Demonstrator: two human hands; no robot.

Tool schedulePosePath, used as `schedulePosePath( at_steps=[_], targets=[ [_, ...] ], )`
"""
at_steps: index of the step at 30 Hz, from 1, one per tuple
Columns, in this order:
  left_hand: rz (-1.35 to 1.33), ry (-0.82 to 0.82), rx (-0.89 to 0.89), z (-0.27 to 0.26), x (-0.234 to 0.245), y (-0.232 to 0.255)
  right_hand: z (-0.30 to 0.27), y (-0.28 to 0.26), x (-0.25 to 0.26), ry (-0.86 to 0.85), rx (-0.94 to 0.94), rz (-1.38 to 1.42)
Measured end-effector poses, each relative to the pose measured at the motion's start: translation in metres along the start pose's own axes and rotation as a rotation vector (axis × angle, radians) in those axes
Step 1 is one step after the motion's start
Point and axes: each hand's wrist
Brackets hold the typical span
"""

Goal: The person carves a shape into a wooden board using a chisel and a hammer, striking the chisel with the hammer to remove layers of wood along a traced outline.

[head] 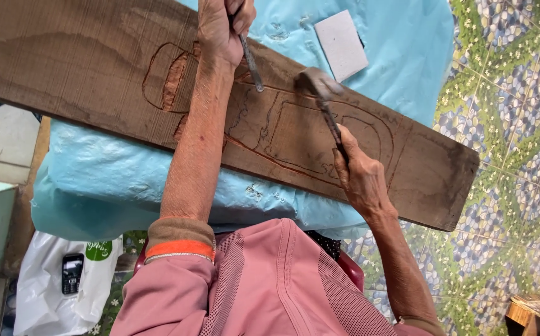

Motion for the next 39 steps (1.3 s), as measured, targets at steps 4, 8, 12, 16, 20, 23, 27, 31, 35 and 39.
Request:
schedulePosePath(
  at_steps=[4, 8, 12, 16, 20, 23, 27, 31, 35, 39],
  targets=[
    [0.064, -0.085, -0.062, -0.004, -0.015, 0.010, 0.009, -0.010, 0.017, -0.058, -0.029, 0.055],
    [0.055, -0.117, -0.018, -0.013, -0.046, 0.031, -0.005, -0.019, 0.019, 0.044, -0.385, 0.418],
    [0.368, -0.110, 0.199, -0.027, -0.114, 0.068, -0.020, 0.017, 0.014, 0.021, -0.389, 0.333],
    [1.306, -0.419, -0.023, -0.060, -0.143, 0.073, -0.041, 0.030, 0.014, 0.048, -0.246, 0.134],
    [1.905, -0.562, 0.076, -0.093, -0.123, 0.050, -0.062, 0.035, 0.020, 0.064, -0.282, -0.073],
    [2.080, -0.548, 0.260, -0.099, -0.121, 0.048, -0.083, 0.041, 0.021, 0.150, -0.217, -0.205],
    [2.183, -0.590, 0.102, -0.101, -0.106, 0.031, -0.118, 0.047, 0.011, 0.201, -0.199, -0.145],
    [2.243, -0.620, -0.003, -0.103, -0.093, 0.019, -0.145, 0.047, 0.005, 0.231, -0.212, -0.117],
    [2.228, -0.648, -0.099, -0.108, -0.092, 0.024, -0.153, 0.051, 0.001, 0.282, -0.202, -0.110],
    [2.159, -0.591, -0.299, -0.112, -0.090, 0.034, -0.150, 0.084, -0.020, 0.330, -0.181, -0.177]
  ],
)
Point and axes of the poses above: each hand's wrist, its own z-axis towards the middle knuckle, its own x-axis out of the back of the hand, y = z × x, and after that the axes turned 12 degrees about x, right-handed
